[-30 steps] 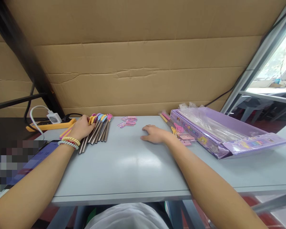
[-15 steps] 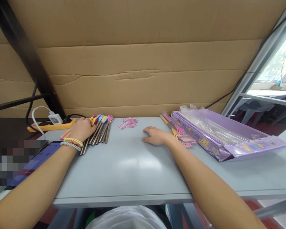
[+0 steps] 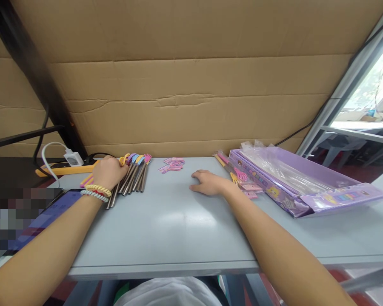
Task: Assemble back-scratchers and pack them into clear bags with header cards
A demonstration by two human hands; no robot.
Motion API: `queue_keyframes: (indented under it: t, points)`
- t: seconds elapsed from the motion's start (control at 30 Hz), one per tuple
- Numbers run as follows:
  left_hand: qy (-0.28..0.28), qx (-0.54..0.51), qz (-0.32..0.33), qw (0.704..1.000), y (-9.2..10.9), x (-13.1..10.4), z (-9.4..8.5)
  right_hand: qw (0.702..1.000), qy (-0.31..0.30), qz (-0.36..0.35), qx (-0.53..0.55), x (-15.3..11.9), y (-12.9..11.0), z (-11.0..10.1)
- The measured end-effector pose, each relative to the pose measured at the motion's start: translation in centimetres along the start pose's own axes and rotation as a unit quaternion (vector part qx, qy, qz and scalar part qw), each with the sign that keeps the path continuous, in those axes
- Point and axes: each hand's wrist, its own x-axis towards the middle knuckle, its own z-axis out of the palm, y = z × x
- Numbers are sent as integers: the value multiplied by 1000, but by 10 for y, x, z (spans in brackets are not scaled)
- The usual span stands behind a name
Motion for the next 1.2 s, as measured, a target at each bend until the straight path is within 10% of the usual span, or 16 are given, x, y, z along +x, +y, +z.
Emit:
queue_keyframes:
  t: [0.23, 0.63, 1.2]
  points:
    - [-8, -148, 22, 989, 18, -16, -20, 1000, 4, -3, -6, 1, 1, 2]
    - [-150, -291, 368, 870, 46, -57, -11, 968, 170, -153, 100, -10, -37, 3]
    - [-109, -242, 450, 853, 46, -59, -17, 972, 85, -162, 147, -16, -46, -3]
